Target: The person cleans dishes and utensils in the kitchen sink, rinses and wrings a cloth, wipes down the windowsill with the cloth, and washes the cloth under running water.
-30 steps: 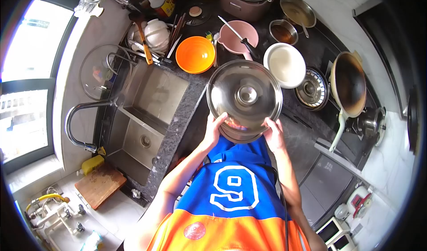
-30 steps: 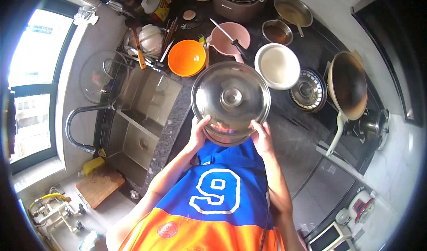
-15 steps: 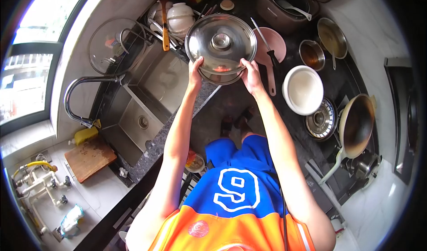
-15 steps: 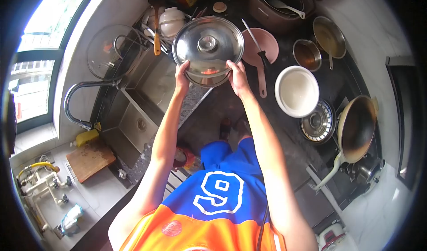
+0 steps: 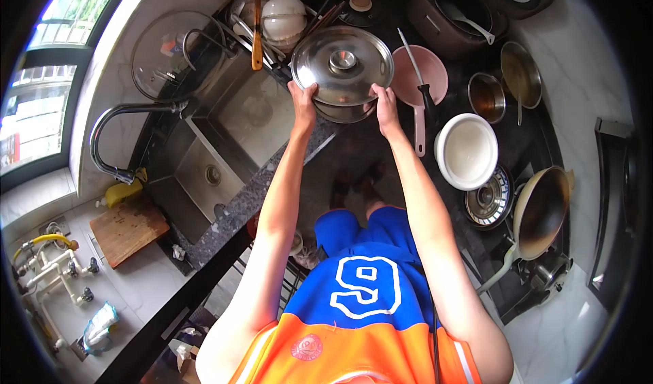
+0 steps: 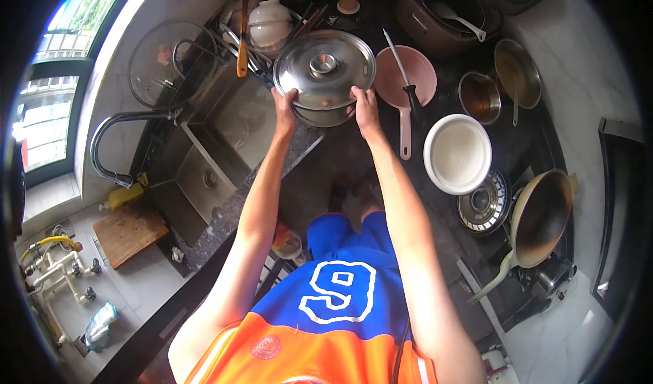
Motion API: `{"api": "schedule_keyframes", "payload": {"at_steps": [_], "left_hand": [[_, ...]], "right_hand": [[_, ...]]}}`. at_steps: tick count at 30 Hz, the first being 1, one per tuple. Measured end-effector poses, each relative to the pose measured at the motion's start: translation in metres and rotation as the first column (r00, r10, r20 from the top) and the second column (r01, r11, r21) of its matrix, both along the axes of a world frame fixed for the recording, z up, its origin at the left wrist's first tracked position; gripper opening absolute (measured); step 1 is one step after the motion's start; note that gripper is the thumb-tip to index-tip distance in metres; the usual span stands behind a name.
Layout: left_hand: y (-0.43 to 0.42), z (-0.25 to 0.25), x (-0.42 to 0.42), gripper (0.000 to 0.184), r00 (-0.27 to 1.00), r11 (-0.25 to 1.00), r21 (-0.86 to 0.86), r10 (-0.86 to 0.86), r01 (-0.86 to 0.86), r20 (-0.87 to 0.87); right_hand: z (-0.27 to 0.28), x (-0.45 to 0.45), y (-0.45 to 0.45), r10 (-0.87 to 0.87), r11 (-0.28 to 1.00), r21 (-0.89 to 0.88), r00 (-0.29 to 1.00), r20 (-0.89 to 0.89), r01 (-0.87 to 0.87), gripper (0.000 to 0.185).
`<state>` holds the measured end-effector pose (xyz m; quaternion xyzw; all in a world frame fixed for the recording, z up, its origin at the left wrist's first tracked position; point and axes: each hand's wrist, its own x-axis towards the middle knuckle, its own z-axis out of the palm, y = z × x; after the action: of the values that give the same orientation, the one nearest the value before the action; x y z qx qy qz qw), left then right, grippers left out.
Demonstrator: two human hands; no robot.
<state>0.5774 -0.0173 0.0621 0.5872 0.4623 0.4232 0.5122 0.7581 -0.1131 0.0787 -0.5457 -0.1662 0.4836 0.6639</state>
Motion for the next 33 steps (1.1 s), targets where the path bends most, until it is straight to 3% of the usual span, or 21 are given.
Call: {"api": "schedule_keyframes", "payload": {"at_steps": [3,4,5,9,11,13,15,18,20,23,26,29,31,33], "left_hand": [[-0.009,0.012,0.008,0.042,0.994,0.993,0.060,0.100,-0.097,-0.051],[-0.007,0.005,0.012,0.045,0.983,0.989,-0.009,0.148,-0.148,0.110],[-0.007,0.001,0.011,0.045,0.983,0.989,-0.010,0.148,-0.148,0.110],[-0.008,-0.002,0.015,0.048,0.978,0.978,0.072,0.187,-0.194,0.092],[-0.012,0.001,0.014,0.049,0.970,0.973,0.066,0.214,-0.222,0.113],[-0.015,0.003,0.013,0.046,0.973,0.964,0.181,0.213,-0.194,-0.088],[-0.015,0.002,0.012,0.047,0.969,0.964,0.166,0.226,-0.207,-0.101],[-0.015,-0.001,0.013,0.051,0.967,0.964,0.077,0.251,-0.254,0.051],[-0.016,-0.001,0.011,0.056,0.959,0.973,-0.044,0.230,-0.226,0.164],[-0.022,0.023,0.014,0.057,0.965,0.971,-0.128,0.219,-0.201,0.147],[-0.019,0.023,0.018,0.056,0.975,0.973,-0.082,0.218,-0.214,0.048],[-0.016,0.020,0.018,0.058,0.969,0.966,-0.087,0.246,-0.242,0.032],[-0.015,0.028,0.020,0.060,0.961,0.976,-0.067,0.192,-0.209,-0.198],[-0.014,0.030,0.023,0.062,0.959,0.967,-0.079,0.224,-0.241,-0.175]], "right_hand": [[-0.028,0.002,0.007,-0.049,0.999,0.007,0.990,0.133,0.049,0.019],[-0.032,0.001,0.010,-0.087,0.996,0.019,0.986,0.141,0.085,0.020],[-0.035,0.000,0.011,-0.124,0.992,0.030,0.981,0.147,0.121,0.020],[-0.014,-0.004,0.017,-0.164,0.986,0.027,0.948,0.274,0.163,0.020],[-0.016,-0.003,0.018,-0.084,0.995,-0.041,0.985,0.152,0.091,0.017],[-0.002,-0.005,0.016,-0.089,0.993,-0.065,0.991,0.099,0.096,0.016],[0.003,-0.004,0.016,-0.095,0.991,-0.087,0.994,0.049,0.099,0.016],[0.000,-0.003,0.016,-0.198,0.980,-0.033,0.980,0.020,0.198,0.017],[0.006,0.000,0.011,-0.177,0.983,-0.057,0.983,-0.040,0.175,0.018],[-0.008,0.010,0.009,-0.139,0.989,-0.066,0.987,-0.084,0.133,0.022],[-0.025,0.016,0.005,-0.124,0.992,-0.036,0.987,-0.106,0.121,0.025],[0.008,0.011,-0.003,-0.093,0.996,-0.037,0.975,-0.202,0.087,0.023],[-0.007,0.016,0.001,-0.049,0.998,-0.050,0.991,-0.123,0.043,0.020],[-0.011,0.019,0.002,-0.035,0.996,-0.081,0.998,-0.053,0.030,0.020]]}}
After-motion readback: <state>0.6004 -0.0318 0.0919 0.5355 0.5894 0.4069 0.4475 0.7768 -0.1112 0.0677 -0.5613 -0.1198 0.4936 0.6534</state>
